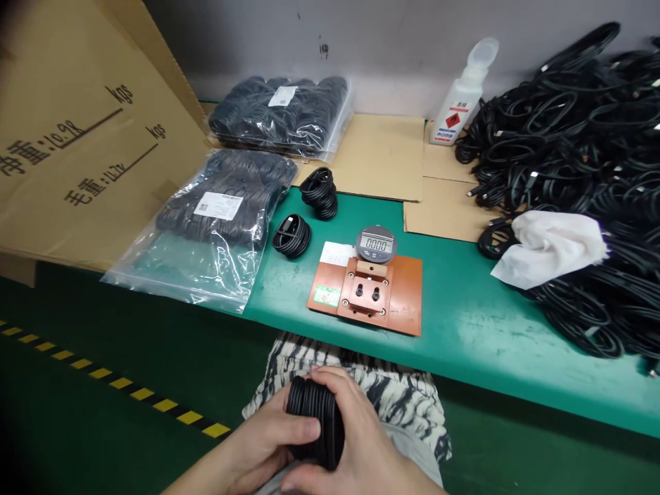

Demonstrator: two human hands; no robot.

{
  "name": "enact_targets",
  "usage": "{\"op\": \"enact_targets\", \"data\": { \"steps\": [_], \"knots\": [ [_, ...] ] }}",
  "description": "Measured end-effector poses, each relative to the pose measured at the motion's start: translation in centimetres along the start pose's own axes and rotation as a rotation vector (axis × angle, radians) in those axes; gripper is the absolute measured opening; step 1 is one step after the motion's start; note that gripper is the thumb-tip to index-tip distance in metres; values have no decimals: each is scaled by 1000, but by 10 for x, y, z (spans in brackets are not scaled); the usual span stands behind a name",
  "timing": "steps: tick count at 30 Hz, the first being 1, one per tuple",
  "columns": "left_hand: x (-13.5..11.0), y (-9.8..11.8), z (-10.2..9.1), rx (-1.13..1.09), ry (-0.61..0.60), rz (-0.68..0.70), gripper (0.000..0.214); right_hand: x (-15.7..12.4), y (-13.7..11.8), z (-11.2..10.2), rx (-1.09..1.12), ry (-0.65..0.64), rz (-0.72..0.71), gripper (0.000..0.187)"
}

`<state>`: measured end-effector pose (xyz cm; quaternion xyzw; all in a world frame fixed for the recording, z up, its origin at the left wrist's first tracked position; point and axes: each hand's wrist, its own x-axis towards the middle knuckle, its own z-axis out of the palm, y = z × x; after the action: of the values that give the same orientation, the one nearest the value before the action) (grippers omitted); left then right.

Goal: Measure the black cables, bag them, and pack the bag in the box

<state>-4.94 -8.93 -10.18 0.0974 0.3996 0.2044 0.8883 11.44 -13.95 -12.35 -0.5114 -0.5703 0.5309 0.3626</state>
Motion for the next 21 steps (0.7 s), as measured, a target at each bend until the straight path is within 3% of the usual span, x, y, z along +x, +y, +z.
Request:
{"op": "enact_targets", "data": {
  "steps": [9, 13, 21],
  "knots": [
    [2, -3, -5, -34, 47, -16, 44, -3, 9, 0, 125, 15, 43, 104],
    [4, -5, -2, -12, 71, -13, 46, -3, 10, 2, 18, -25, 94, 107],
    [10, -6, 4, -28, -3, -14, 47, -4, 15, 4, -98, -10, 21, 99]
  ]
}}
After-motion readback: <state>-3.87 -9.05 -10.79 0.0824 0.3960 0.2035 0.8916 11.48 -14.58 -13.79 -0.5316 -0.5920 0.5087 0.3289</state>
